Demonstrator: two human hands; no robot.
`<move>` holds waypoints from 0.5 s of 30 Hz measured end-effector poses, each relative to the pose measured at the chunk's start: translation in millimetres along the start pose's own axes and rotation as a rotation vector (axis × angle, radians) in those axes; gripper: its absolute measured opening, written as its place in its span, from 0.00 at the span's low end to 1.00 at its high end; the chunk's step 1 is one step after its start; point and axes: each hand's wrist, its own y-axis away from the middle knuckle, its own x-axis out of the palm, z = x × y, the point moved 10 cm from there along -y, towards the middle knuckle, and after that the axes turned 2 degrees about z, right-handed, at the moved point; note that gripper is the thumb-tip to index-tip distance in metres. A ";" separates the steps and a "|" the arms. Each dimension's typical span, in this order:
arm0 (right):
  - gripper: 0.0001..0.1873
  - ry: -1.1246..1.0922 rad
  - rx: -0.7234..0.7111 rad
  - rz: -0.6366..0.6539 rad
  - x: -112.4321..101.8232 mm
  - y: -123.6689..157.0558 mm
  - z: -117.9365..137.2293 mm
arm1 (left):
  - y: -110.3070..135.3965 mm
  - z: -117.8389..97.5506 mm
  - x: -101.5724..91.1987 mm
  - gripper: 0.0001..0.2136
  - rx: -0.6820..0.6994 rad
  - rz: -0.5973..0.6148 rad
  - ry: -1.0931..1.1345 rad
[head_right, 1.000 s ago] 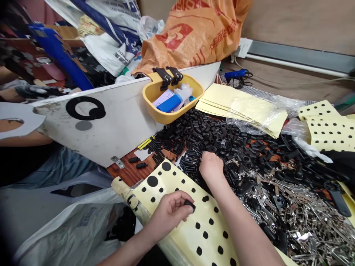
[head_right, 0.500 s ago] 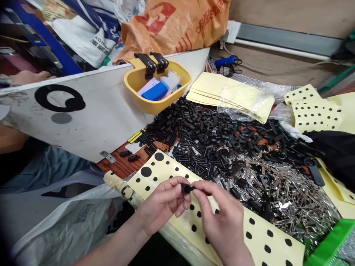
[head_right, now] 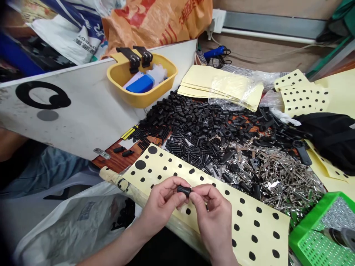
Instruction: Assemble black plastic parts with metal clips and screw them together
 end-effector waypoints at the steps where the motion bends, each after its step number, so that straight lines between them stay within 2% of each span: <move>1: 0.04 -0.016 0.012 -0.005 0.1 1.6 -1.4 | 0.9 -1.1 0.2 0.04 0.012 -0.007 -0.013; 3: 0.04 0.027 -0.081 -0.054 -3.5 4.0 7.5 | 2.0 1.1 0.4 0.04 0.004 -0.005 -0.007; 5: 0.05 0.119 -0.264 -0.084 -4.3 6.8 25.4 | 2.2 7.6 0.1 0.06 -0.034 0.015 0.032; 7: 0.09 0.178 -0.432 -0.064 -0.3 9.3 41.1 | 2.2 14.2 -1.6 0.08 -0.073 0.029 0.078; 9: 0.10 0.196 -0.520 -0.021 4.1 9.5 48.9 | 2.1 17.8 -3.2 0.10 -0.089 0.033 0.104; 11: 0.10 0.151 -0.493 0.013 5.2 6.5 45.9 | 1.7 18.2 -3.3 0.10 -0.086 0.030 0.120; 15: 0.06 0.043 -0.278 0.035 4.0 4.5 22.1 | 0.6 14.9 -5.8 0.11 -0.054 -0.045 0.174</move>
